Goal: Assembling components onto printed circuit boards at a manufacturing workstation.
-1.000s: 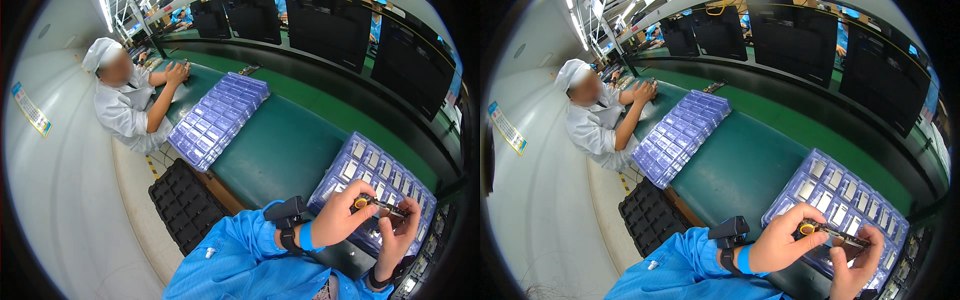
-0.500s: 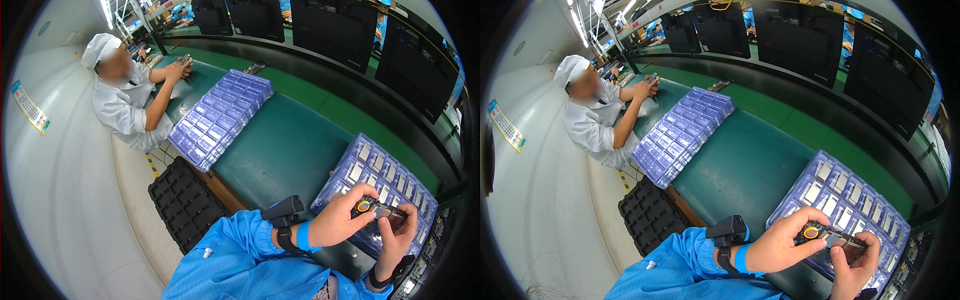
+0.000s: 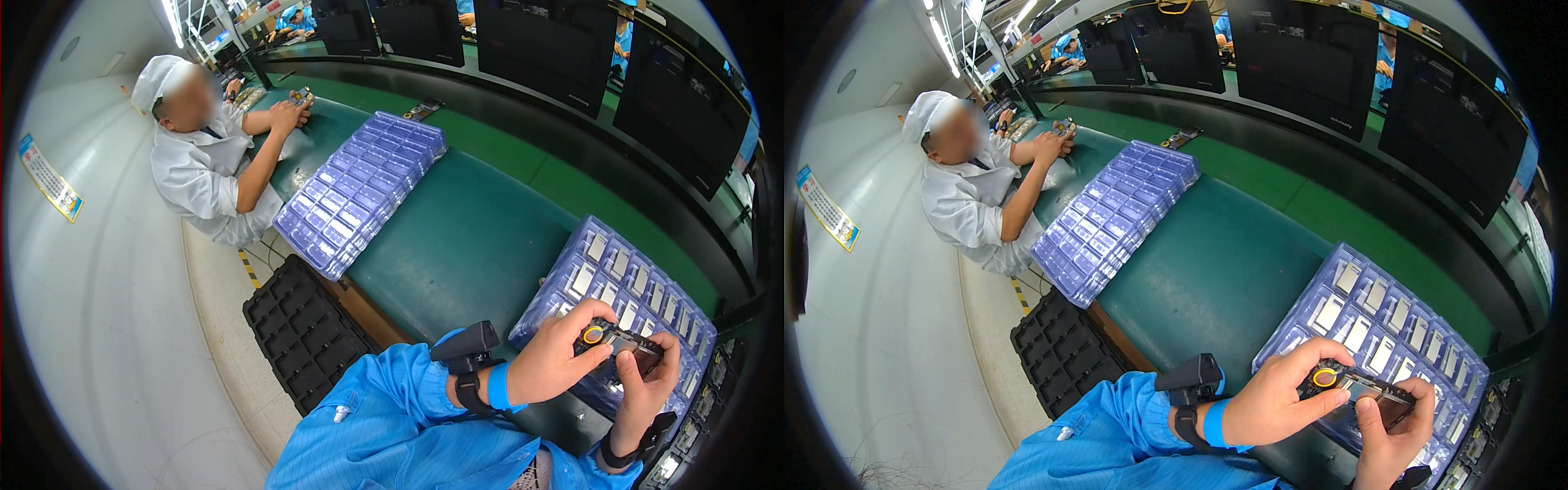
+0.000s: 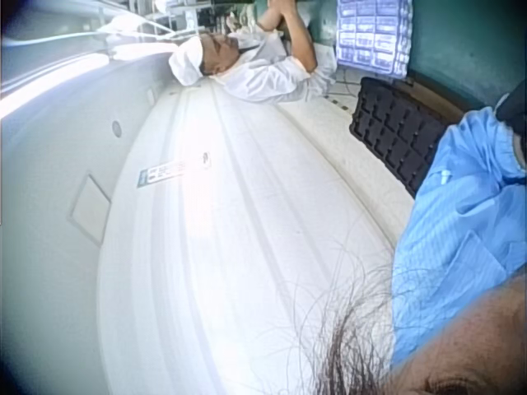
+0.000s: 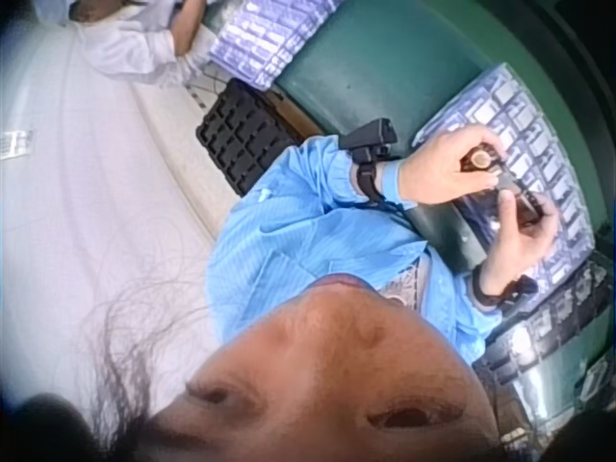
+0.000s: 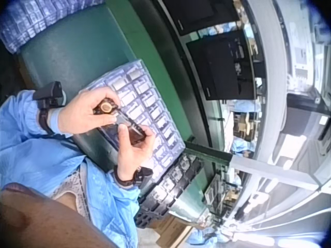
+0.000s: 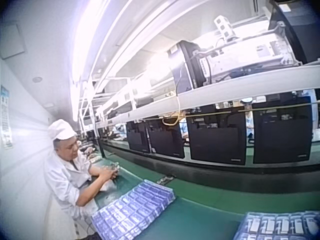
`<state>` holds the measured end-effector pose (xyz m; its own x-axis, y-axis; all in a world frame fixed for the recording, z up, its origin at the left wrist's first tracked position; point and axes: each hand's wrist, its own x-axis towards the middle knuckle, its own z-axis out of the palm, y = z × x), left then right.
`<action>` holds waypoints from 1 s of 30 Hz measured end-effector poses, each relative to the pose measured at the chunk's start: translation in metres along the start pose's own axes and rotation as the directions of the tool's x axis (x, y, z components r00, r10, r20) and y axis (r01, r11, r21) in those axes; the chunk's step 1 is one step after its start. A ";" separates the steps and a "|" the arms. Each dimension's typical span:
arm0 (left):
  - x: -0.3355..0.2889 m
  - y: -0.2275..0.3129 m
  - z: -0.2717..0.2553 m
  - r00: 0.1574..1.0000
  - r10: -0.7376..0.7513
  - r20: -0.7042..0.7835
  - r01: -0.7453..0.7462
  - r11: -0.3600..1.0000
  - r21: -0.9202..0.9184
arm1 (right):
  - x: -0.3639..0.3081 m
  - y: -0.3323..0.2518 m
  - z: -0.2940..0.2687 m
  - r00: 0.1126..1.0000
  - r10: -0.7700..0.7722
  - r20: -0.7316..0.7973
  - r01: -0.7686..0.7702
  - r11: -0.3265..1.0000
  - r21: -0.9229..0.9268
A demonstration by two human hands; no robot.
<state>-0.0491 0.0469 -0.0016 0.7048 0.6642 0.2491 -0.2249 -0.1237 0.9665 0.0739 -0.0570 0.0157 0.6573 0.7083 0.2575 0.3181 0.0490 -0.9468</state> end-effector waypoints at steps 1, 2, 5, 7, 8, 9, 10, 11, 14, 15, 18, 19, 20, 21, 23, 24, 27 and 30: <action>0.001 0.000 -0.001 1.000 -0.001 0.001 0.001 1.000 -0.001 | 0.001 -0.001 -0.001 1.000 0.017 0.005 -0.017 1.000 -0.009; 0.002 0.000 -0.003 0.999 -0.032 0.037 0.033 0.999 -0.014 | 0.001 -0.001 -0.001 0.999 0.033 0.010 -0.033 0.999 -0.019; 0.003 -0.001 -0.005 0.992 -0.052 0.111 0.063 0.993 -0.096 | 0.005 0.006 -0.005 0.999 0.021 0.038 -0.021 1.000 -0.006; 0.003 -0.003 -0.006 0.988 -0.039 0.149 0.064 0.984 -0.164 | 0.006 0.005 -0.006 0.998 0.040 0.038 -0.040 0.999 0.002; 0.003 -0.007 -0.006 0.984 -0.051 0.172 0.088 0.972 -0.216 | 0.007 0.005 -0.006 0.997 0.059 0.039 -0.060 0.998 0.010; 0.004 -0.008 -0.006 0.979 -0.061 0.196 0.113 0.957 -0.266 | 0.007 0.006 -0.006 0.998 0.059 0.038 -0.060 0.998 0.011; 0.003 -0.007 -0.007 0.979 -0.060 0.195 0.111 0.958 -0.266 | 0.008 0.008 -0.007 0.997 0.073 0.022 -0.074 0.997 0.017; 0.003 -0.006 -0.009 0.971 -0.078 0.228 0.160 0.916 -0.369 | 0.009 0.009 -0.007 0.996 0.087 0.007 -0.087 0.996 0.023; 0.003 -0.006 -0.010 0.960 -0.087 0.266 0.210 0.855 -0.475 | 0.011 0.002 -0.005 0.988 0.149 -0.027 -0.146 0.984 0.104; 0.002 -0.007 -0.010 0.959 -0.083 0.270 0.211 0.848 -0.486 | 0.011 0.002 -0.005 0.988 0.149 -0.026 -0.146 0.984 0.105; 0.002 -0.006 -0.011 0.957 -0.070 0.283 0.202 0.859 -0.471 | 0.012 0.007 -0.008 0.991 0.135 -0.017 -0.133 0.986 0.104; 0.002 -0.006 -0.010 0.956 -0.069 0.285 0.202 0.858 -0.471 | 0.012 0.011 -0.010 0.993 0.117 -0.011 -0.116 0.989 0.092; 0.002 -0.007 -0.010 0.956 -0.062 0.288 0.199 0.856 -0.477 | 0.011 0.012 -0.012 0.995 0.100 -0.007 -0.099 0.992 0.078; 0.002 -0.007 -0.009 0.955 -0.055 0.293 0.197 0.853 -0.483 | 0.010 0.011 -0.013 0.995 0.100 -0.013 -0.099 0.992 0.076; 0.005 -0.013 -0.007 0.952 -0.050 0.301 0.207 0.829 -0.519 | 0.010 0.007 -0.017 0.987 0.159 -0.009 -0.157 0.978 0.135; 0.006 -0.015 -0.005 0.953 -0.047 0.299 0.212 0.807 -0.551 | 0.011 0.007 -0.015 0.987 0.160 -0.005 -0.158 0.976 0.149; 0.005 -0.014 -0.016 0.975 -0.107 0.192 0.184 0.874 -0.449 | 0.019 0.016 -0.006 0.978 0.200 0.063 -0.208 0.965 0.158; 0.011 -0.008 -0.015 0.974 -0.145 0.173 0.213 0.845 -0.490 | 0.029 0.020 -0.002 0.979 0.182 0.095 -0.199 0.957 0.209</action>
<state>-0.0494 0.0658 -0.0072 0.8358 0.5372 0.1131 -0.3697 0.3985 0.8393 0.1008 -0.0371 0.0042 0.6361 0.7692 0.0609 0.0311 0.0533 -0.9981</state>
